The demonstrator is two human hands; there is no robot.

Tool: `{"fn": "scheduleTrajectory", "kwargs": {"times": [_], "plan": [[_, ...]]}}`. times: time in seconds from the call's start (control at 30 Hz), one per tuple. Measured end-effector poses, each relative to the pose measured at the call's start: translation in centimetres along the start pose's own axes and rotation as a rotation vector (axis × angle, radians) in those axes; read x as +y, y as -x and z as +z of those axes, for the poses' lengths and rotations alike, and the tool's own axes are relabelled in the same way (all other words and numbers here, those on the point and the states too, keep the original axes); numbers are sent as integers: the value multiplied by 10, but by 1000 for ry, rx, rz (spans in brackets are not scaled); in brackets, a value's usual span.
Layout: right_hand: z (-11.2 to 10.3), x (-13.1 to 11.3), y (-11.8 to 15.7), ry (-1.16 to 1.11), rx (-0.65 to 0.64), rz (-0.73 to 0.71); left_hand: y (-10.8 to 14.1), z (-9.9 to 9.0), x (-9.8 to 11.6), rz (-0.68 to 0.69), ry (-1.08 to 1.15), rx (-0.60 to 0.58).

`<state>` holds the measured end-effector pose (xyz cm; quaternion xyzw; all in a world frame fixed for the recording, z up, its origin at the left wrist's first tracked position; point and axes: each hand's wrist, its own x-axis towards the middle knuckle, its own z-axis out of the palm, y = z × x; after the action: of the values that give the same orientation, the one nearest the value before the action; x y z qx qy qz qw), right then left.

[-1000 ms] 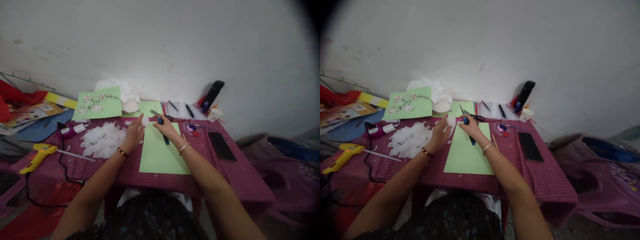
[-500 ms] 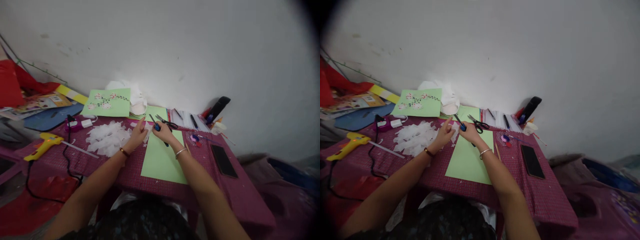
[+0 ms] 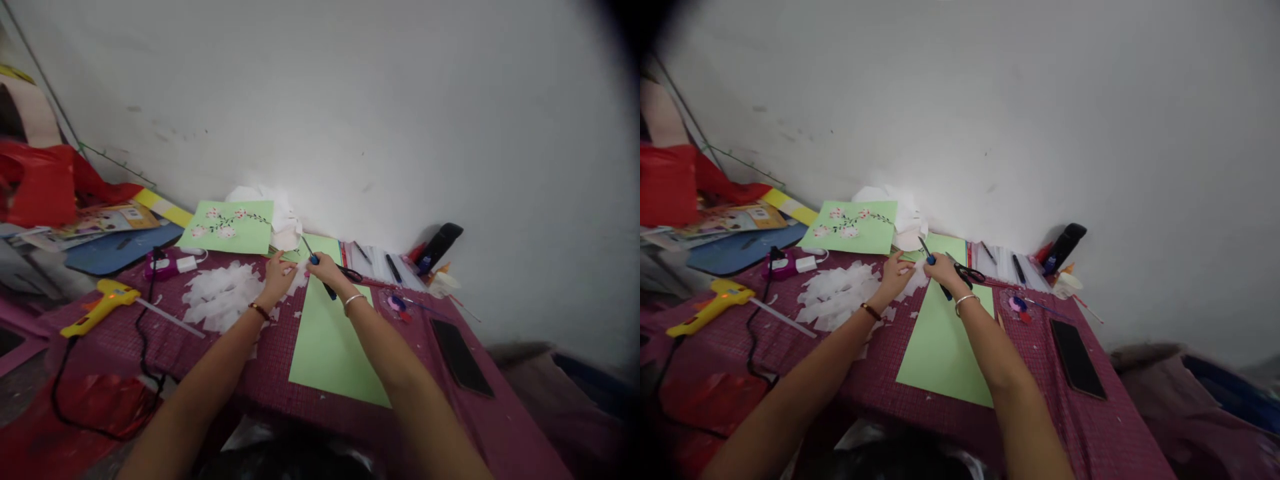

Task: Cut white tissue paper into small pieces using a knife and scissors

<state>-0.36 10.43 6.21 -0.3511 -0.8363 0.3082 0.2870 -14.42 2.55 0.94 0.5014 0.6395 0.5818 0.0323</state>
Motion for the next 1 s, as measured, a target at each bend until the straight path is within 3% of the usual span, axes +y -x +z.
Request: {"fn": "scheduleTrajectory", "kwargs": {"times": [0.1,0.3,0.43,0.67,0.87,1.0], "plan": [[4,-3,3,-7,-25,-23,-2,-8,2,42,-41,-11],[-3,-16,21,28,-9,-37,6,-13,14,-99,268,-364],[-19,-26,33,86,49,-58,14,-15,26,-218,475,-519],[-15,-19,66,224,212,-133,30,-17,48,-304,548,-504],[-6,-2,79,278,178,-152,41,-15,53,-342,608,-605],[-7,0,84,209,148,-185,43,-13,49,-389,586,-535]]}}
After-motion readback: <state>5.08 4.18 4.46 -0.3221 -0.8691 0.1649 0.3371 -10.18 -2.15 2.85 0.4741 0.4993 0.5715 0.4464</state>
